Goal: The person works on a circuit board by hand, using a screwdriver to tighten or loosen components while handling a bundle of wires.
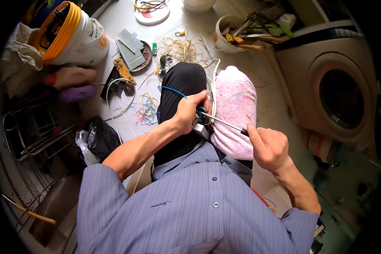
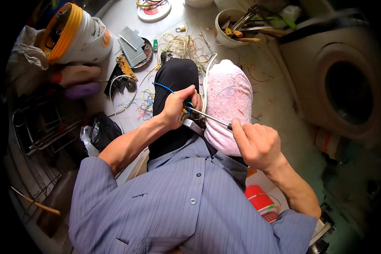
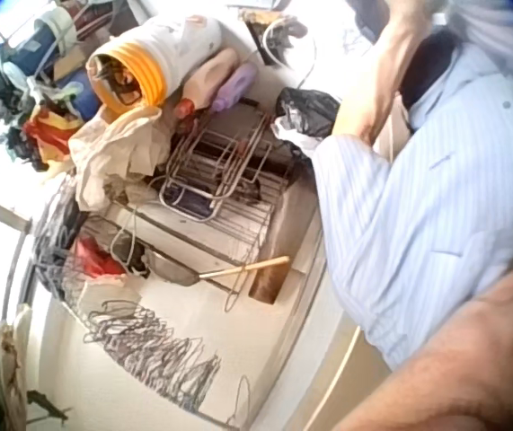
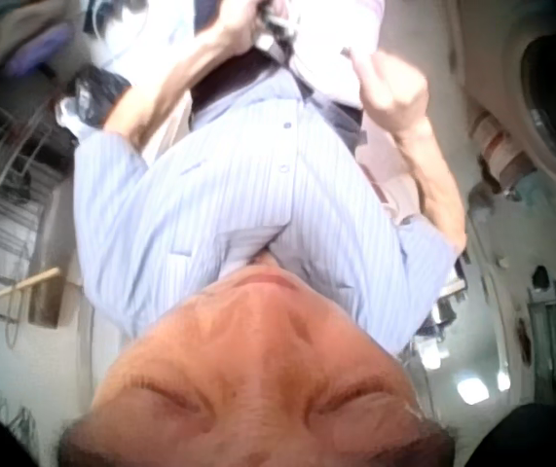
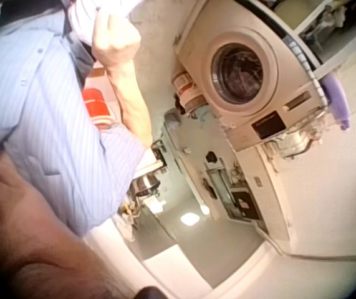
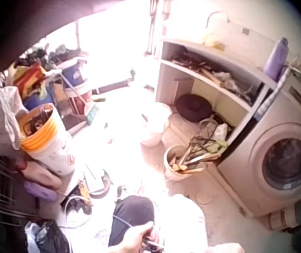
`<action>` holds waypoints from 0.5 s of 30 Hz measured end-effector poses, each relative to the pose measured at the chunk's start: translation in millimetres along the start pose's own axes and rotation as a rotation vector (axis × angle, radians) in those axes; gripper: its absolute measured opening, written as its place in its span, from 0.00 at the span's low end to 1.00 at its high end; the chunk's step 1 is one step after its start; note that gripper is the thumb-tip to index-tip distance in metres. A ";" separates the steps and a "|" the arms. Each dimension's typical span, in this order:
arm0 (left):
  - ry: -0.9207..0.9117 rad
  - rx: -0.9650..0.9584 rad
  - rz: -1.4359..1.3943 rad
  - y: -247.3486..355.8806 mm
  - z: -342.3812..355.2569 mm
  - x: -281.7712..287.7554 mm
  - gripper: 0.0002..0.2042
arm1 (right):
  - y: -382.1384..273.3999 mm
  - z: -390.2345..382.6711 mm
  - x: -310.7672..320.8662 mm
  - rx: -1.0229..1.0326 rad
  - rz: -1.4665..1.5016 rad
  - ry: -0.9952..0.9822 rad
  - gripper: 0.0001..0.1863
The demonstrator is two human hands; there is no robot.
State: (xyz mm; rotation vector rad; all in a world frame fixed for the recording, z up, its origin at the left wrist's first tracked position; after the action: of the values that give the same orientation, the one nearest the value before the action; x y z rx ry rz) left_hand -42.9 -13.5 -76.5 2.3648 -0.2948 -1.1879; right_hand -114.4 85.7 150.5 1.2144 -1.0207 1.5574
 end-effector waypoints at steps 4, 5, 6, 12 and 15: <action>-0.111 0.013 -0.088 -2.5 3.1 -12.1 0.26 | 18.2 0.7 29.7 -0.003 0.058 0.354 0.13; -0.094 0.014 -0.091 -3.1 1.9 -12.8 0.26 | 38.7 -7.2 35.5 -0.240 0.232 0.458 0.11; -0.076 0.015 -0.094 -2.8 1.9 -12.6 0.26 | 52.6 -17.5 34.8 -0.475 0.412 0.555 0.09; -0.080 -0.035 -0.056 -1.7 -2.8 -14.7 0.27 | 94.3 -58.7 -21.4 -0.888 1.336 1.119 0.11; -0.057 -0.038 -0.066 -2.4 -6.7 -9.5 0.28 | 92.2 -52.2 -17.1 -0.920 1.013 0.968 0.18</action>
State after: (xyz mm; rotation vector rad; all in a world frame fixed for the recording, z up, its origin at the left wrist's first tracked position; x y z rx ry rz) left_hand -43.3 -5.6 -67.7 2.3273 -0.2124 -1.2826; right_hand -213.8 108.0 116.6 -0.7822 -1.4257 1.6801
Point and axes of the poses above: each hand's wrist, its own z-axis towards the middle knuckle, its own x-axis out of the back of the hand, y = z × x, the point moved 10 cm from there along z, towards the middle knuckle, and after that the axes turned 1 degree about z, right-handed, at the moved point
